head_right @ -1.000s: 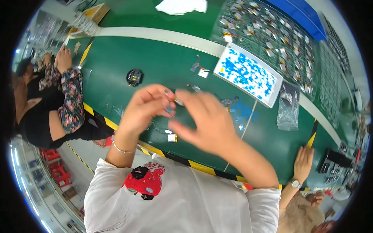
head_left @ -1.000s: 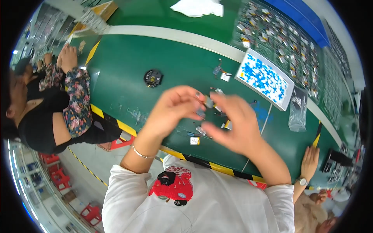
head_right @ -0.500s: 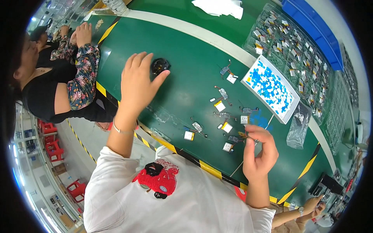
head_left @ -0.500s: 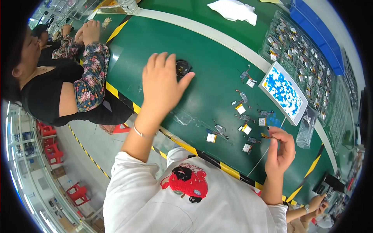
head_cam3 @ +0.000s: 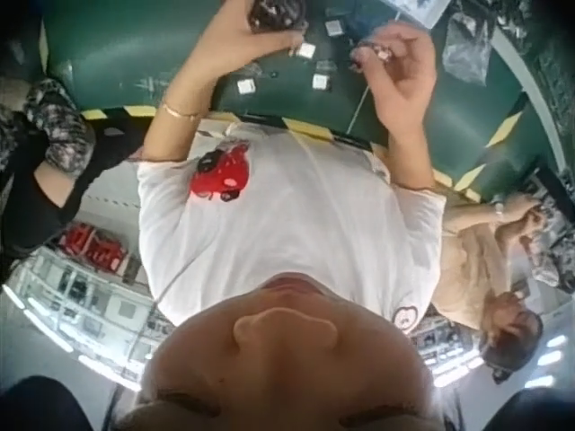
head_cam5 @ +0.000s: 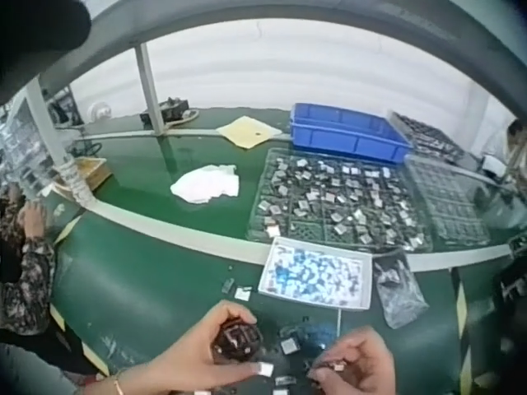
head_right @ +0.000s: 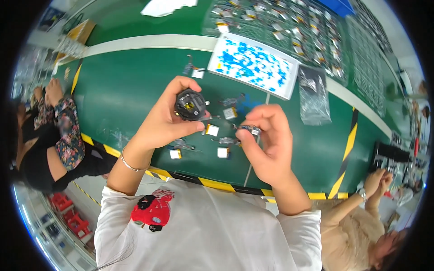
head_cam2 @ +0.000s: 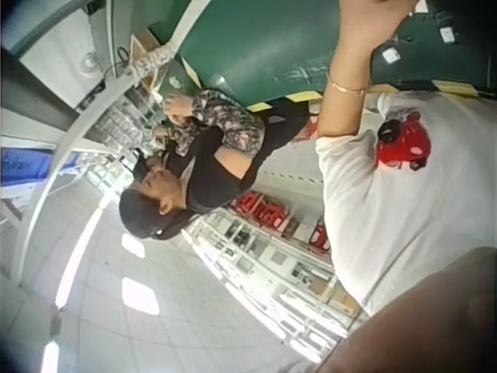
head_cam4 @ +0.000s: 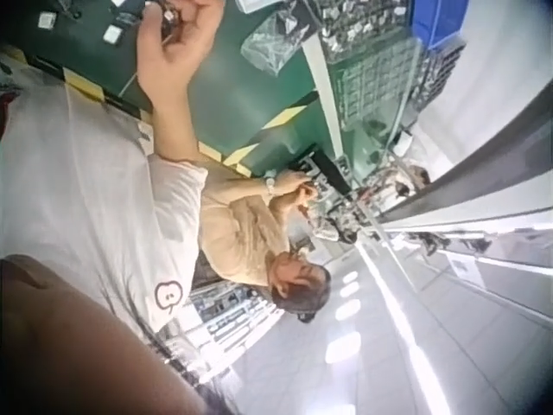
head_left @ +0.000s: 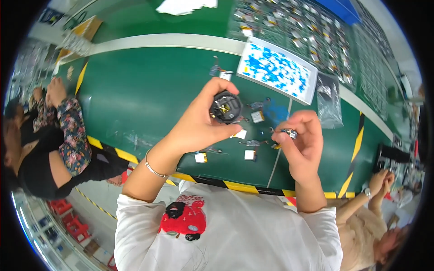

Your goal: The person assembles electronic components by hand, inserting circuit boards and batteries into a plastic casing.

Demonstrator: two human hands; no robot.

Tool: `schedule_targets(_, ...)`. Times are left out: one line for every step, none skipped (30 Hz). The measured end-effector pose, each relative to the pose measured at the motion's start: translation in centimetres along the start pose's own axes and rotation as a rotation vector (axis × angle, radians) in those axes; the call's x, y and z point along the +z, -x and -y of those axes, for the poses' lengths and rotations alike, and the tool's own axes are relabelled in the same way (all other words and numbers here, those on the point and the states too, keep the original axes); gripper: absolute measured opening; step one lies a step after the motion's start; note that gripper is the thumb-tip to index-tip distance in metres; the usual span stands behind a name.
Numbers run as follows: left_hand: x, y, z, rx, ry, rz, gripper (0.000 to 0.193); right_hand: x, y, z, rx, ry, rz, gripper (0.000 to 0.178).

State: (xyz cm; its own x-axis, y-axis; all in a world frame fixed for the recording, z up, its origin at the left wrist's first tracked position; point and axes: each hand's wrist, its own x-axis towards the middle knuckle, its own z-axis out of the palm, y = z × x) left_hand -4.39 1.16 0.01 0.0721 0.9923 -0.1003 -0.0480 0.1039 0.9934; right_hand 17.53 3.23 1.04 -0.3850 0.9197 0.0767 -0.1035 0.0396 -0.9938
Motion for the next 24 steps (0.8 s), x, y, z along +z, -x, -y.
schedule_targets(1.0,-0.6,-0.2,-0.051,0.144,0.120,0.043,-0.3,0.1,0.2,0.006,0.010,-0.030,0.029)
schedule_targets(2.0,-1.4,-0.3,-0.115,0.312,0.176,0.035,-0.4,0.0,0.2,-0.016,-0.003,-0.030,0.028)
schedule_targets(3.0,-1.9,-0.5,-0.123,0.315,0.199,0.035,-0.6,0.0,0.3,-0.039,-0.017,-0.027,0.027)
schedule_targets(3.8,-2.2,-0.7,-0.161,0.290,0.173,0.033,-0.8,0.0,0.3,-0.059,-0.007,-0.040,0.023)
schedule_targets(4.6,-2.6,-0.8,-0.199,0.264,0.149,0.030,-1.2,0.1,0.3,-0.054,-0.002,-0.064,0.023)
schedule_targets(5.3,-2.8,-0.8,-0.176,0.248,0.163,0.028,-1.7,0.1,0.2,-0.080,0.035,-0.045,0.021)
schedule_targets(5.8,-2.9,-0.8,-0.187,0.250,0.181,0.028,-2.0,0.1,0.1,-0.104,0.071,-0.024,0.020)
schedule_targets(6.1,-3.0,-0.9,-0.167,0.193,0.183,0.030,-2.0,0.0,0.3,-0.103,0.051,-0.029,0.015)
schedule_targets(6.4,-3.0,-0.9,-0.146,0.137,0.184,0.033,-2.1,-0.1,0.3,-0.093,0.049,-0.045,0.015)
schedule_targets(6.6,-3.0,-0.7,-0.160,0.136,0.196,0.033,-2.2,-0.2,0.1,-0.125,0.080,-0.036,0.016)
schedule_targets(6.8,-3.0,-0.5,-0.163,0.154,0.184,0.034,-2.2,-0.3,0.0,-0.156,0.110,-0.021,0.016)
schedule_targets(6.9,-2.9,-0.3,-0.165,0.172,0.171,0.035,-2.2,-0.4,0.2,-0.144,0.107,-0.028,0.016)
schedule_targets(7.0,-2.8,-0.1,-0.178,0.174,0.174,0.035,-2.0,-0.5,0.4,-0.116,0.106,-0.008,0.015)
schedule_targets(7.1,-2.7,0.1,-0.167,0.178,0.162,0.033,-2.0,-0.5,0.5,-0.088,0.104,0.016,0.014)
schedule_targets(7.2,-2.5,0.2,-0.155,0.183,0.149,0.031,-2.0,-0.5,0.3,-0.078,0.101,0.015,0.014)
schedule_targets(7.3,-2.4,0.4,-0.164,0.185,0.147,0.031,-2.0,-0.5,0.0,-0.083,0.149,0.007,0.014)
schedule_targets(7.3,-2.3,0.5,-0.167,0.209,0.133,0.030,-1.9,-0.6,-0.2,-0.091,0.198,0.001,0.014)
schedule_targets(7.3,-2.3,0.6,-0.169,0.232,0.119,0.029,-1.8,-0.6,-0.3,-0.087,0.196,0.005,0.014)
schedule_targets(7.2,-2.2,0.6,-0.172,0.234,0.114,0.029,-1.7,-0.7,-0.3,-0.073,0.237,0.006,0.014)
schedule_targets(7.2,-2.1,0.5,-0.170,0.227,0.118,0.029,-1.7,-0.7,-0.4,-0.058,0.281,0.004,0.014)
schedule_targets(7.1,-2.1,0.5,-0.167,0.221,0.123,0.028,-1.6,-0.8,-0.5,-0.055,0.281,0.007,0.014)
schedule_targets(7.0,-2.0,0.5,-0.168,0.224,0.120,0.028,-1.6,-0.9,-0.6,-0.082,0.331,-0.021,0.014)
schedule_targets(6.8,-2.0,0.7,-0.150,0.224,0.132,0.028,-1.6,-1.0,-0.7,-0.110,0.380,-0.048,0.014)
schedule_targets(6.6,-1.9,0.7,-0.131,0.224,0.144,0.027,-1.5,-1.0,-0.5,-0.110,0.380,-0.042,0.014)
